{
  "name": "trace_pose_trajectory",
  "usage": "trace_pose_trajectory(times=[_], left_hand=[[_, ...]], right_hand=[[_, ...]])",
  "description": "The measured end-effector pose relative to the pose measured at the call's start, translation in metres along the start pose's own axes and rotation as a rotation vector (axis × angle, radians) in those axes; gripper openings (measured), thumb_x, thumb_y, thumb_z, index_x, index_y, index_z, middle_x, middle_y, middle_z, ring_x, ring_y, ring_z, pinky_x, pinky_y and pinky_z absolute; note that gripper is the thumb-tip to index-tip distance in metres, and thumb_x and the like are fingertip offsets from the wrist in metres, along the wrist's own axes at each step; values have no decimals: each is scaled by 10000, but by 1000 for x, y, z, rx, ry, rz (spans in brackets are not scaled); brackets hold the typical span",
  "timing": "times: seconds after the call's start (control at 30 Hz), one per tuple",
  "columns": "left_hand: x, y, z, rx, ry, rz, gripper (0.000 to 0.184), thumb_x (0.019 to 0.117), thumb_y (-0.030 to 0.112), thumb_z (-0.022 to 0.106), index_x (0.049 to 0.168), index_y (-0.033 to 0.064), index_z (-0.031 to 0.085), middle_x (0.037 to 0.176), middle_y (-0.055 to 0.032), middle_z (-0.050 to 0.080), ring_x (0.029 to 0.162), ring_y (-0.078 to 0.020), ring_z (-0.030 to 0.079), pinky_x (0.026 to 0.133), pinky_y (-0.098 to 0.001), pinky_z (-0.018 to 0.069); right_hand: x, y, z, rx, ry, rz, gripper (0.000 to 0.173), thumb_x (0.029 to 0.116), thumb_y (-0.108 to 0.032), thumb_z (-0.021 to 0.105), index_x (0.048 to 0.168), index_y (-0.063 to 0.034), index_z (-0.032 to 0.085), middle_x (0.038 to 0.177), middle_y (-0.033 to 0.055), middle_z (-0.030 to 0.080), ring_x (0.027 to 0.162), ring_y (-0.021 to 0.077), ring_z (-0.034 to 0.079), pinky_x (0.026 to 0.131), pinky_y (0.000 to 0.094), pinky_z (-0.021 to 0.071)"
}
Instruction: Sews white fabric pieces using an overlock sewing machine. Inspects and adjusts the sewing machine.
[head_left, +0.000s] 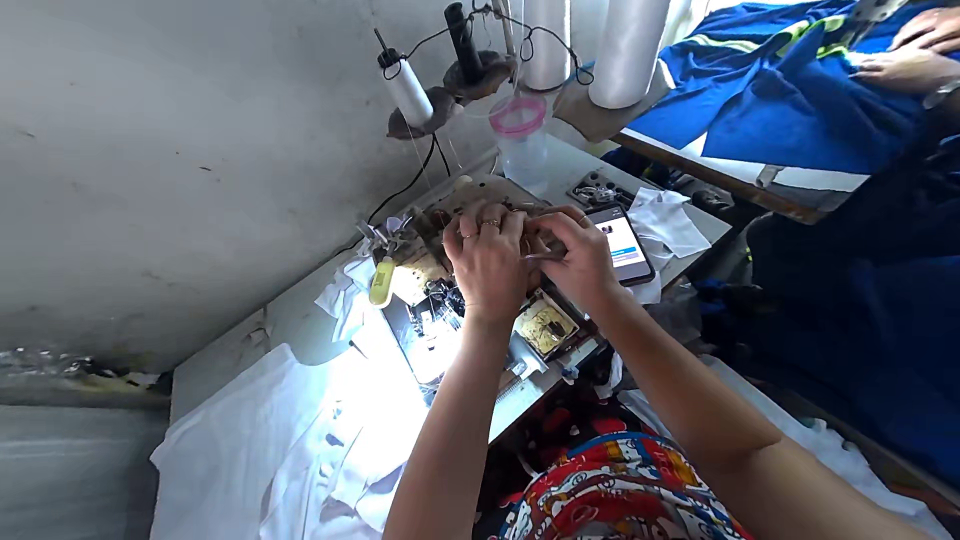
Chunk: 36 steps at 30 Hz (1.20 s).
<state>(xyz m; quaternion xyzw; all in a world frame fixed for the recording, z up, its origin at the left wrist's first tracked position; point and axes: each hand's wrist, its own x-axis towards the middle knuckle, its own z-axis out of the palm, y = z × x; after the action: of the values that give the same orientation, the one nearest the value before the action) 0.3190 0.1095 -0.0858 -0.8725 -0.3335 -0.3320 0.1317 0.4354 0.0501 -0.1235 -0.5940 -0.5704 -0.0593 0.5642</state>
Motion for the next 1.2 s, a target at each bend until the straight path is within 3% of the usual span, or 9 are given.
trace_pose_trajectory(times=[0.13, 0.27, 0.37, 0.43, 0.57, 0.67, 0.97, 1.07, 1.2], left_hand=[[1, 1, -1, 2, -22, -5, 225, 871, 162, 753, 1095, 159, 774, 1163, -88, 719, 1252, -333, 581, 1068, -566, 369], [0, 1, -2, -1, -7, -13, 219, 865, 134, 753, 1081, 158, 774, 1151, -91, 718, 1242, -335, 586, 1057, -567, 374], [0, 3, -3, 2, -28, -33, 277, 840, 89, 754, 1106, 162, 770, 1167, -87, 717, 1258, -340, 575, 1058, -567, 364], [-1, 2, -1, 6, -26, -33, 266, 848, 133, 763, 1111, 174, 769, 1162, -84, 717, 1260, -341, 573, 1063, -569, 363], [-1, 1, 2, 22, 2, -26, 255, 844, 183, 789, 1099, 192, 775, 1152, -67, 721, 1247, -317, 584, 1054, -550, 379], [-1, 0, 4, 49, 14, -30, 249, 832, 195, 791, 1080, 214, 783, 1145, -28, 738, 1237, -276, 606, 1050, -515, 390], [0, 1, 2, 24, -25, -43, 278, 820, 201, 812, 1096, 211, 780, 1177, -35, 729, 1261, -287, 590, 1060, -528, 390], [0, -1, 2, 19, -12, -42, 265, 831, 188, 797, 1094, 218, 782, 1171, -27, 730, 1264, -279, 588, 1061, -516, 390], [0, -1, 0, -4, -50, -40, 298, 838, 142, 772, 1131, 196, 771, 1206, -50, 719, 1280, -309, 572, 1071, -542, 373]], right_hand=[[7, -2, -6, -109, -4, 109, 204, 885, -145, 776, 815, 1, 650, 829, 165, 668, 708, 302, 660, 587, 473, 526], [-5, -3, -3, -56, 2, 1, 312, 900, -114, 746, 1188, -11, 682, 1204, 203, 675, 969, 313, 718, 715, 458, 607], [-4, 7, -5, 29, 3, 22, 171, 863, -12, 725, 1033, 6, 730, 1012, 170, 712, 845, 273, 698, 703, 429, 584], [-2, 17, -14, -29, -76, 94, 143, 960, -114, 674, 916, 23, 670, 848, 164, 650, 700, 267, 612, 618, 419, 509], [-16, 47, -49, -215, -416, 362, 218, 1037, -103, 563, 1210, -4, 653, 1039, 219, 705, 925, 409, 696, 811, 628, 540], [-33, 72, -72, -300, -523, 529, 304, 1044, -55, 506, 1328, -25, 610, 1090, 228, 713, 994, 454, 684, 860, 683, 499], [-36, 78, -77, -429, -594, 616, 252, 994, 7, 530, 1225, 10, 630, 1034, 281, 691, 1014, 504, 659, 842, 700, 479], [-32, 68, -73, -367, -492, 517, 237, 980, 15, 555, 1203, 43, 630, 1024, 273, 690, 974, 479, 671, 824, 682, 495], [-27, 37, -53, -154, -191, 69, 382, 929, -63, 691, 1280, 59, 602, 1149, 236, 678, 948, 346, 708, 791, 500, 601]])
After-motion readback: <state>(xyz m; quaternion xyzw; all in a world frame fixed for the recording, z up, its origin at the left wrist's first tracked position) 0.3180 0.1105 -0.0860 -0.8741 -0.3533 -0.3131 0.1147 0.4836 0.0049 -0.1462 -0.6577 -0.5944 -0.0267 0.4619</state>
